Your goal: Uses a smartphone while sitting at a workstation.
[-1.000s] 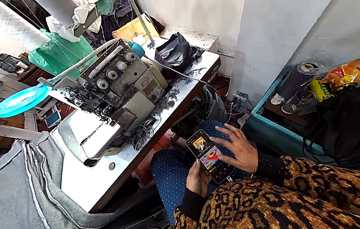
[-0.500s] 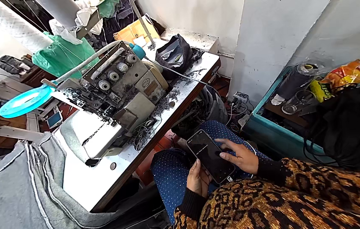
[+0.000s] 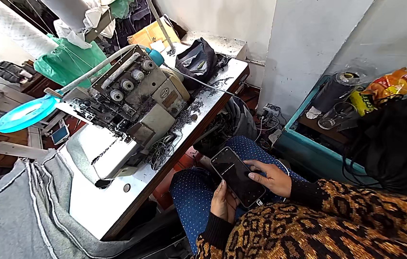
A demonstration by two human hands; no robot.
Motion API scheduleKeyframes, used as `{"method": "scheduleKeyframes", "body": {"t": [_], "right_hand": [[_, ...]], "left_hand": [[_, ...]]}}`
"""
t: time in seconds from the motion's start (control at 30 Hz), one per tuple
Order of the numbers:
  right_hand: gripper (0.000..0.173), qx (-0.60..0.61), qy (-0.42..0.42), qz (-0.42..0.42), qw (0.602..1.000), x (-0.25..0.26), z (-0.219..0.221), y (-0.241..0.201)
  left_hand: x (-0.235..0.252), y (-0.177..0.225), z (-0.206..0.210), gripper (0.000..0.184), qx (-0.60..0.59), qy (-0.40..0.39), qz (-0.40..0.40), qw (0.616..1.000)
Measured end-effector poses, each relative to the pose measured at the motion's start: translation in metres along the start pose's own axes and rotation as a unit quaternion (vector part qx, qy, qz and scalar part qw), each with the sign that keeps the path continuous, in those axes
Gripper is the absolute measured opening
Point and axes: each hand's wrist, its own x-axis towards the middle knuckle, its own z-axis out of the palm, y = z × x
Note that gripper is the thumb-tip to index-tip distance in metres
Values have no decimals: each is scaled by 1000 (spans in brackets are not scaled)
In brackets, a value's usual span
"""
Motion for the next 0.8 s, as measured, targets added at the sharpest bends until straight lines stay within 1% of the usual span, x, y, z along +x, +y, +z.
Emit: {"method": "scheduleKeyframes", "body": {"t": [0.8], "right_hand": [[48,3,4,-2,1000,-1,0,0]], "left_hand": [[0,-1,1,41,-10,7,-4,1000]]}}
